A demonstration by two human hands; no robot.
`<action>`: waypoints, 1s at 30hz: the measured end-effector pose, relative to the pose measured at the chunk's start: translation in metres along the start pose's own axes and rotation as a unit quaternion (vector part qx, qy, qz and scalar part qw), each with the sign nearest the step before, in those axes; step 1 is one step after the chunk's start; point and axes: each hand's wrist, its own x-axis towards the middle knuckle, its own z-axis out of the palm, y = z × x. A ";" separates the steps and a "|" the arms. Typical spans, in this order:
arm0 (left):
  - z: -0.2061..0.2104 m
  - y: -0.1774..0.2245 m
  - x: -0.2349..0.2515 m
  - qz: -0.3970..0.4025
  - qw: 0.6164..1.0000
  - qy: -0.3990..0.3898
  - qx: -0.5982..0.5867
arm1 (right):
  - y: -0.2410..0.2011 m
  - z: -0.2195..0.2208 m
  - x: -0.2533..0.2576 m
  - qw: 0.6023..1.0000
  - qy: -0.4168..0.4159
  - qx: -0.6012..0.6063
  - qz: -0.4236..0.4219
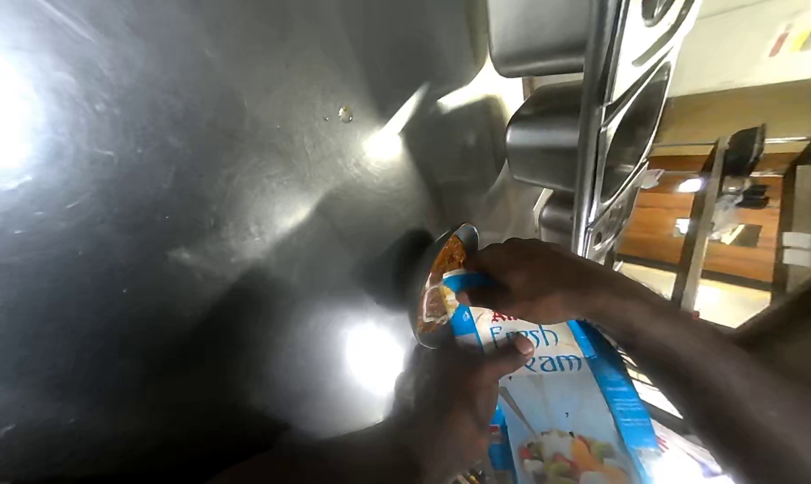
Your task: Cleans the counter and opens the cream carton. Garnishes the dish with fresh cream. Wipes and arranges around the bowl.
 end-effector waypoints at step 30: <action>0.007 -0.046 0.008 -0.083 0.995 -0.048 -0.006 | 0.032 0.052 0.010 0.995 -0.085 0.019 0.044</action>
